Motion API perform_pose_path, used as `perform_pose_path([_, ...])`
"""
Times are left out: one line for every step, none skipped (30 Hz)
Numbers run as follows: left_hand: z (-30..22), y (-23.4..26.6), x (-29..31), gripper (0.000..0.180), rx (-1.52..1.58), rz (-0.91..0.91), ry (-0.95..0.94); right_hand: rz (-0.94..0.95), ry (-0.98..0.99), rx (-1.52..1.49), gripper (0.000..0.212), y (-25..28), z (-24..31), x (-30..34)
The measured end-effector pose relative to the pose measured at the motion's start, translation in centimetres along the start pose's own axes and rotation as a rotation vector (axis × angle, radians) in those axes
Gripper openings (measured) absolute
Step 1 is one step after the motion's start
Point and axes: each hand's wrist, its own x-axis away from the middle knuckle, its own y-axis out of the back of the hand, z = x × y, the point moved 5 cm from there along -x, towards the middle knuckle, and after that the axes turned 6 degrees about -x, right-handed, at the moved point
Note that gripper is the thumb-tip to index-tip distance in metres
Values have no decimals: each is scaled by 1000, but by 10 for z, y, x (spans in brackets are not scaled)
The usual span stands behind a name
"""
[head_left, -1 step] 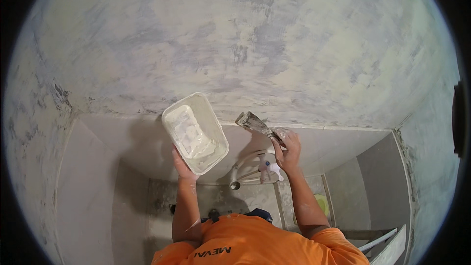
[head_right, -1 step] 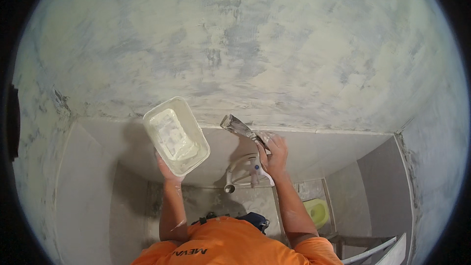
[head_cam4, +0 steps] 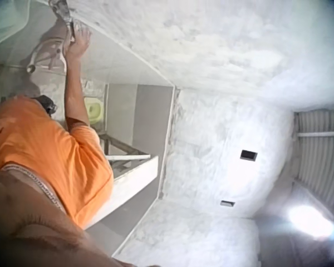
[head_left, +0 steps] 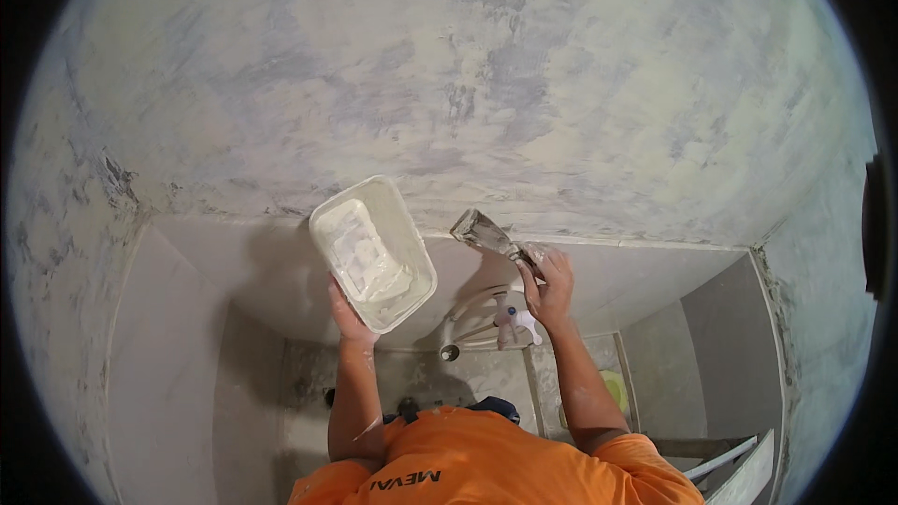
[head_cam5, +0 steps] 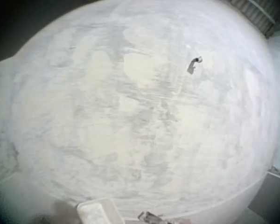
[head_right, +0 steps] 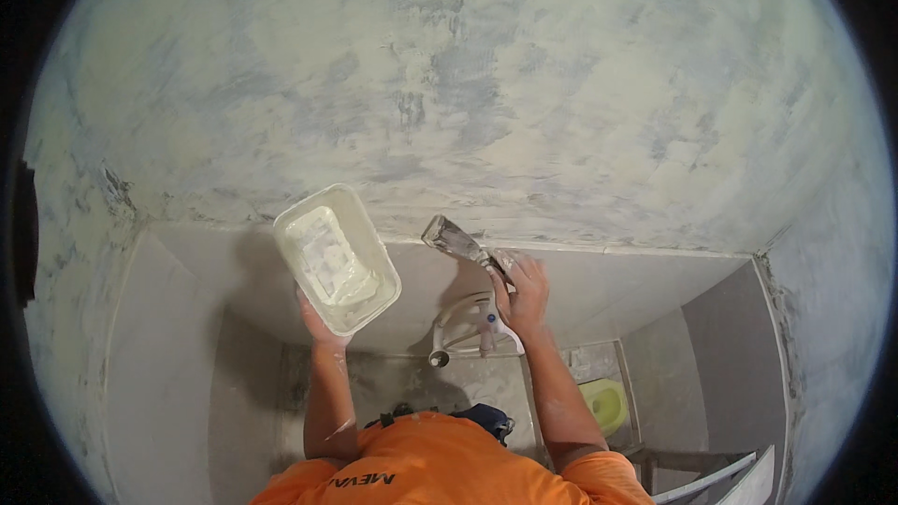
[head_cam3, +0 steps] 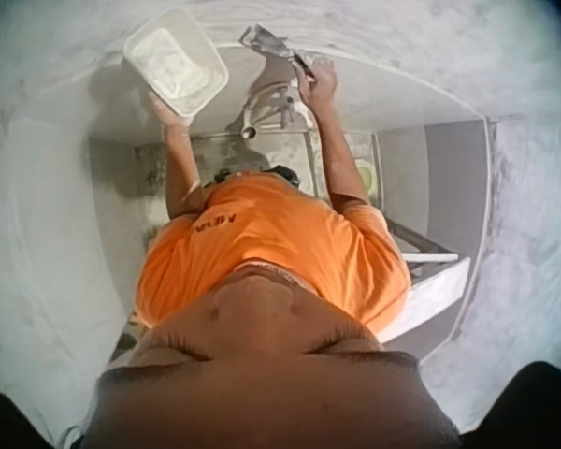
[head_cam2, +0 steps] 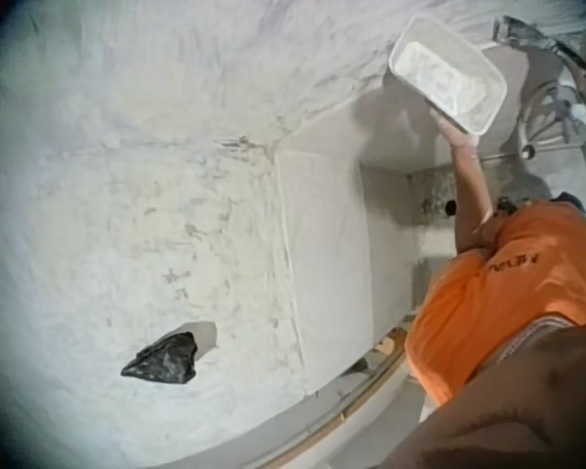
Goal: The person applies plaster to a wall using a spatula, scooping the material from a small plastic container and smoothing it over the surface.
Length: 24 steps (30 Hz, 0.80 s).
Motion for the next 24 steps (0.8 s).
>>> perform_pose_path([-1, 1, -1, 61, -10, 28, -9, -5, -71, -2, 29, -5, -5, 2])
perform_pose_path([-2, 2, -1, 62, -19, 58, -18, -11, -143, -3, 26, -8, -10, 4])
perform_pose_path([-3, 5, 0, 62, -20, 57, -16, -10, -145, -3, 26, -8, -12, 6])
perform_pose_path([-5, 5, 1, 62, -27, 35, -5, -13, -253, 16, 25, -6, -17, 3])
perform_pose_path([-7, 6, 1, 62, -33, 12, 6, -16, -361, 36, 24, -5, -21, 1])
perform_pose_path([-9, 7, 2, 62, -37, 6, 3, 18, -447, 80, 20, 1, -22, 0])
perform_pose_path([-7, 9, 3, 63, -25, -65, 24, 20, -452, 83, 20, 6, -26, 4])
perform_pose_path([-8, 13, 5, 64, -15, -139, 42, -5, -476, 120, 21, 12, -33, 10])
perform_pose_path([-10, 14, 7, 64, -17, -144, 45, -30, -500, 158, 21, 20, -41, 17])
perform_pose_path([-15, 13, 9, 66, -36, -130, 41, -72, -464, 204, 20, 29, -42, 23])
perform_pose_path([-19, 14, 12, 67, -48, -119, 29, -64, -457, 204, 20, 37, -44, 28])
perform_pose_path([-22, 23, 14, 67, -42, -127, 24, -78, -514, 228, 20, 47, -46, 34])
perform_pose_path([-27, 26, 16, 69, -73, -18, -19, -92, -575, 251, 19, 53, -42, 38])
perform_pose_path([-30, 27, 19, 70, -104, 92, -62, -44, -616, 265, 17, 58, -34, 40])
perform_pose_path([-30, 34, 21, 70, -103, 83, -66, -36, -613, 263, 17, 56, -29, 41])
perform_pose_path([-33, 33, 21, 72, -146, 41, -77, -38, -535, 236, 15, 53, -19, 41])
perform_pose_path([-35, 33, 21, 73, -190, 0, -88, -40, -459, 209, 14, 49, -7, 40])
perform_pose_path([-35, 32, 23, 73, -194, -2, -83, 37, -537, 54, 14, 39, -3, 40])
perform_pose_path([-34, 33, 24, 74, -161, -20, -42, 36, -545, 52, 14, 32, 9, 35])
perform_pose_path([-34, 31, 25, 74, -129, -37, 0, 96, -569, -61, 14, 19, 21, 32])
perform_pose_path([-34, 27, 27, 74, -136, -36, 7, 154, -592, -174, 14, 8, 30, 33])
perform_pose_path([-36, 20, 28, 74, -193, -119, 28, 150, -596, -177, 14, 0, 33, 38])
perform_pose_path([-36, 17, 27, 74, -247, -197, 51, 161, -647, -289, 17, -11, 30, 47])
perform_pose_path([-34, 18, 25, 74, -250, -190, 55, 172, -696, -401, 20, -18, 29, 54])
